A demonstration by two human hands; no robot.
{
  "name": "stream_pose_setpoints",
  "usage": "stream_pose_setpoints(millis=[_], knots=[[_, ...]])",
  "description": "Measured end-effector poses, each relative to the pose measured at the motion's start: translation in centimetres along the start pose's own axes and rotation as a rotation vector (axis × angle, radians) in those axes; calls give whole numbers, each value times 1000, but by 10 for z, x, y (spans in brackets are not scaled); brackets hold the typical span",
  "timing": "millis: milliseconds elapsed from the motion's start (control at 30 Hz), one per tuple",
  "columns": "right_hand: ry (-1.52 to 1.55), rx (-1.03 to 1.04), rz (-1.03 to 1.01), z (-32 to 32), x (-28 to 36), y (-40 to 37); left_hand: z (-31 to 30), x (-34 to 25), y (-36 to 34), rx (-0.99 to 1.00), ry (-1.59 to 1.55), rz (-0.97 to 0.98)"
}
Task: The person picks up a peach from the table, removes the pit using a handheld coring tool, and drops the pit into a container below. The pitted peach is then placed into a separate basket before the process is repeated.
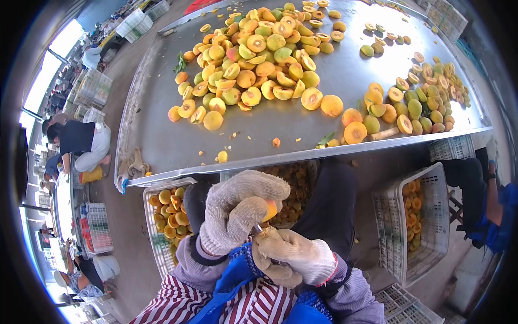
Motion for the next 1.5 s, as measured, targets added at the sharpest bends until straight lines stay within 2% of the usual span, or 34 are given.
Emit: stream_pose_setpoints(millis=[33,67,100,133,167,233,300,333,367,433,467,500,533,567,600,633,700,767,833,867,900,933,967,1000,1067,1133,1167,1233,1267,1333,1400,1433,1500], knots=[[143,100,-6,3,-5,0,2,-10,5,81,161,44],[144,100,-5,1,-10,0,3,-7,8,98,127,-6],[230,231,-53,8,-11,3,1,-2,10,97,131,-4],[315,361,-100,14,-9,5,3,-9,11,133,152,227],[315,363,-100,11,-10,7,6,-18,6,171,170,454],[430,570,-28,21,-14,8,10,-19,3,145,98,473],[434,547,-44,20,-14,4,12,-12,0,96,-85,469],[441,525,-56,20,-14,2,17,0,-1,99,-269,243],[442,522,-53,22,-15,1,18,-4,0,97,-272,243],[412,339,-122,14,-12,1,24,10,8,88,-563,-27],[411,339,-120,17,-9,1,23,18,14,89,-528,-36],[203,275,-102,15,-5,3,23,24,16,88,-527,-35],[-6,212,-81,14,-1,5,26,46,15,12,-792,-210],[-9,215,-80,18,4,4,33,61,10,-63,-1055,-390],[-97,113,-1,14,6,1,23,59,10,-137,-845,-370],[-184,11,81,7,7,-2,15,61,11,-113,-897,-226],[-58,-55,-22,-19,9,-9,-22,76,-6,-303,-689,-240],[-110,-263,-85,-34,18,-20,-62,62,-37,-442,-397,-244],[-424,-443,110,-50,24,-23,-114,66,-84,-597,-36,-193],[-526,-505,186,-59,25,-22,-142,68,-111,-630,378,-241],[-629,-569,260,-72,24,-20,-160,70,-130,-538,722,-574],[-644,-550,266,-80,22,-14,-162,62,-137,-382,1075,-725],[-907,-588,280,-89,31,-8,-162,56,-141,-206,1418,-875],[-1173,-623,278,-92,44,1,-173,54,-144,-233,1424,-880],[-1313,-615,279,-93,63,19,-193,51,-148,-430,927,-567],[-1660,-652,297,-97,85,34,-210,48,-129,-409,910,-519],[-1677,-640,292,-96,92,40,-218,47,-113,-365,891,-470],[-1669,-726,407,-100,110,49,-240,50,-86,-343,990,-468],[-1697,-737,329,-111,115,51,-258,63,-73,-336,955,-514],[-1673,-734,335,-122,126,55,-294,88,-46,-343,921,-552],[-1530,-730,355,-154,125,51,-336,125,-34,-501,679,-728],[-1514,-729,334,-156,126,50,-349,142,-23,-519,679,-723],[-1686,-665,149,-126,130,58,-383,181,-16,-735,641,-921]])
Point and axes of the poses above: each hand's wrist, its own y-axis towards the middle knuckle, its own z-axis out of the palm, x = y × z, the point moved 7 cm from there along y, towards the middle knuckle, and after that the axes turned 13 degrees about x, right-handed, at the moved point
